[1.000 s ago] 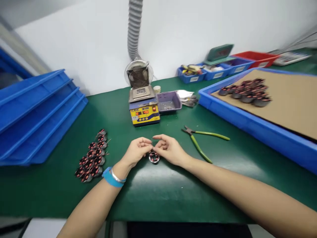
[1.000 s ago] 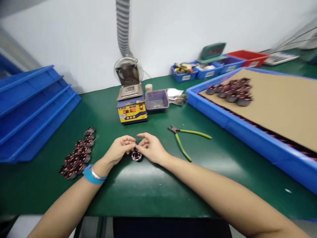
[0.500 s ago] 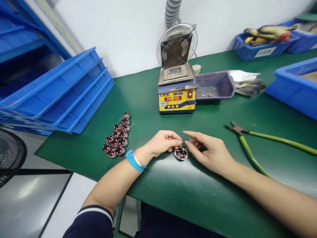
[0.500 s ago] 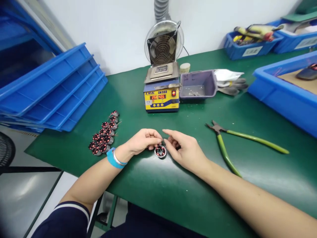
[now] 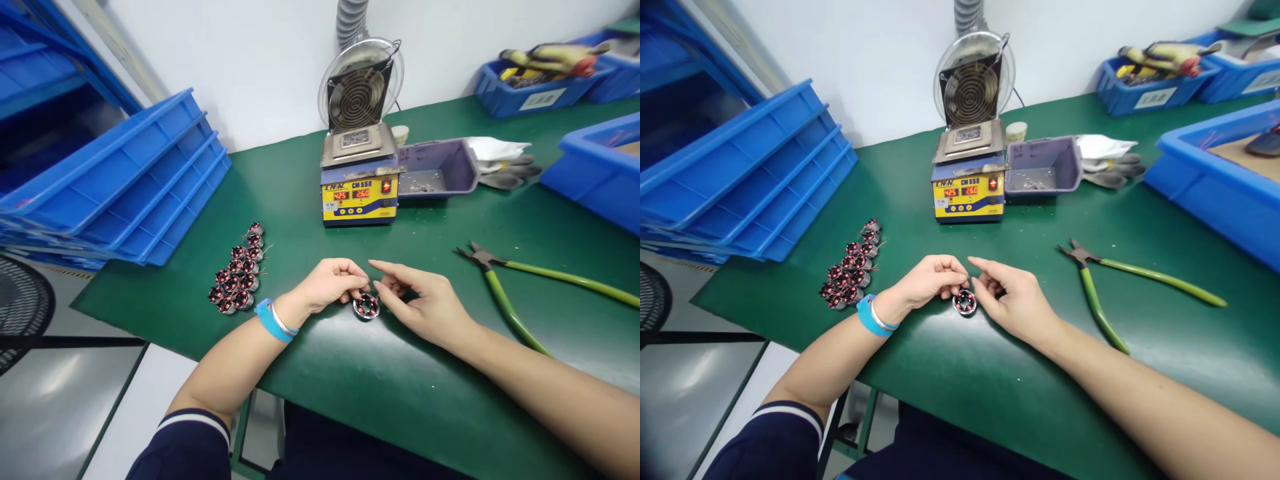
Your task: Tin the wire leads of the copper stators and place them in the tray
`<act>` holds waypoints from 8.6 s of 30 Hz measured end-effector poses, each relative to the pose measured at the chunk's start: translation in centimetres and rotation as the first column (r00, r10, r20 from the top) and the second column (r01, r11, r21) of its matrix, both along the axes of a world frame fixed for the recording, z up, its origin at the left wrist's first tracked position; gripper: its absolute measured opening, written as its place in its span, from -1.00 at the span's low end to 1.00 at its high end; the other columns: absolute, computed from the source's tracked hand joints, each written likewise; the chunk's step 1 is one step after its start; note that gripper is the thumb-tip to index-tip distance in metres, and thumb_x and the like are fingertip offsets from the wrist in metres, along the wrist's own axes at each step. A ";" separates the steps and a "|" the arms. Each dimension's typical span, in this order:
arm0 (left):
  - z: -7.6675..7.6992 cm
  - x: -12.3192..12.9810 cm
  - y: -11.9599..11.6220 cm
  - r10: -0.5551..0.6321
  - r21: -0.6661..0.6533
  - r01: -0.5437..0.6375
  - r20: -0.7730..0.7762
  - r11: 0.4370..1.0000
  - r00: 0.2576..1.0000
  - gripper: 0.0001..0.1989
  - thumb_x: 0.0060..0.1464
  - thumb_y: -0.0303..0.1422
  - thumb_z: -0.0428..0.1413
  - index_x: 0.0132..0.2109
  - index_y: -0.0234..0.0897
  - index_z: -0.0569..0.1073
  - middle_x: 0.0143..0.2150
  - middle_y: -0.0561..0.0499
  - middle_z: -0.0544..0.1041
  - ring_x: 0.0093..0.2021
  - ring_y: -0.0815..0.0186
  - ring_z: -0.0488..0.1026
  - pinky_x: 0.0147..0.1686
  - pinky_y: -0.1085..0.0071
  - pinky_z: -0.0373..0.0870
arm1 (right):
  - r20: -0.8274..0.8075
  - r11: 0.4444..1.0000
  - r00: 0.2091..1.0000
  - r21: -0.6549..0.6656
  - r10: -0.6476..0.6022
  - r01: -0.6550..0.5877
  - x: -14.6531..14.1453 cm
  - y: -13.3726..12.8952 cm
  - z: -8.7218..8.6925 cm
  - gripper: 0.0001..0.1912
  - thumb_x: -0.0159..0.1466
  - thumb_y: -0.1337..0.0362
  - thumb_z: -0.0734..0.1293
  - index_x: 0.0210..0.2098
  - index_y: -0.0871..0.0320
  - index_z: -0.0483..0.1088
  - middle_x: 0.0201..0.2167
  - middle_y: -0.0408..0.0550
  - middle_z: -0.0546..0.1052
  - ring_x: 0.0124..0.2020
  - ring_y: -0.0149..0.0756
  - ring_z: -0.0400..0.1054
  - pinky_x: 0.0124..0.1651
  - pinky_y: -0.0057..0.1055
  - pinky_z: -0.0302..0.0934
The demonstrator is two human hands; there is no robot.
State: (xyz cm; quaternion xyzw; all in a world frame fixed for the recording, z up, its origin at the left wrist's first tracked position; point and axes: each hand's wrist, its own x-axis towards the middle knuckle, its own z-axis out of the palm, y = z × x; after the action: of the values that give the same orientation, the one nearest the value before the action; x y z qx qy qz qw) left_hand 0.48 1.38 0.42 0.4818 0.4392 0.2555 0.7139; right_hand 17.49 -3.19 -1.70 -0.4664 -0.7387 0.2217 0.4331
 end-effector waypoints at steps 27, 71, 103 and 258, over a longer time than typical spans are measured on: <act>0.3 0.5 -0.8 0.011 0.076 -0.004 -0.098 0.997 0.995 -0.91 -0.16 -0.63 0.13 -0.42 -0.43 0.41 -0.62 0.12 0.39 -0.66 0.55 0.26 -0.66 0.63 0.09 | -0.138 0.991 0.990 -0.125 0.026 -0.043 0.1 -0.3 0.5 -0.83 0.13 0.31 0.27 -0.26 0.18 0.34 -0.66 -0.23 0.32 -0.66 -0.50 0.19 -0.55 -0.52 0.17; 0.0 0.9 -0.5 -0.041 0.024 0.041 -0.002 0.999 0.999 -0.93 -0.02 -0.54 0.09 -0.44 -0.41 0.36 -0.53 0.00 0.52 -0.74 0.63 0.11 -0.68 0.62 0.01 | -0.310 0.898 0.951 -0.416 0.010 -0.145 1.1 0.7 0.9 -0.59 0.09 -0.07 0.39 -0.44 0.20 0.44 -0.51 -0.02 0.53 -0.51 -0.36 0.37 -0.44 -0.44 0.28; 0.2 0.2 -0.5 -0.159 0.090 0.159 -0.012 0.983 0.987 -0.77 -0.11 -0.32 0.23 -0.45 -0.41 0.38 -0.53 -0.02 0.53 -0.71 0.63 0.12 -0.66 0.60 0.07 | -0.050 0.995 0.996 -0.059 0.077 -0.080 1.2 0.1 1.2 -0.85 0.23 0.24 0.28 -0.41 0.14 0.43 -0.44 -0.05 0.48 -0.44 -0.36 0.36 -0.39 -0.42 0.27; -0.1 -1.9 1.6 0.091 0.214 -0.088 -0.003 0.973 0.996 -0.64 -0.26 -0.22 0.34 -0.40 -0.38 0.41 -0.53 0.06 0.46 -0.59 0.50 0.35 -0.66 0.62 0.19 | 0.205 0.976 0.961 -0.148 0.188 -0.159 0.5 -0.6 0.8 -0.80 0.13 0.13 0.33 -0.34 0.13 0.40 -0.39 -0.03 0.55 -0.36 -0.25 0.43 -0.22 -0.29 0.28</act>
State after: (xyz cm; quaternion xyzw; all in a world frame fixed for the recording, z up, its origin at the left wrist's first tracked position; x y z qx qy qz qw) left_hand -1.39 2.98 0.32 0.5370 0.4349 0.3302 0.6430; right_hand 17.97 -3.80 -0.90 -0.4485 -0.8036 0.2543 0.2973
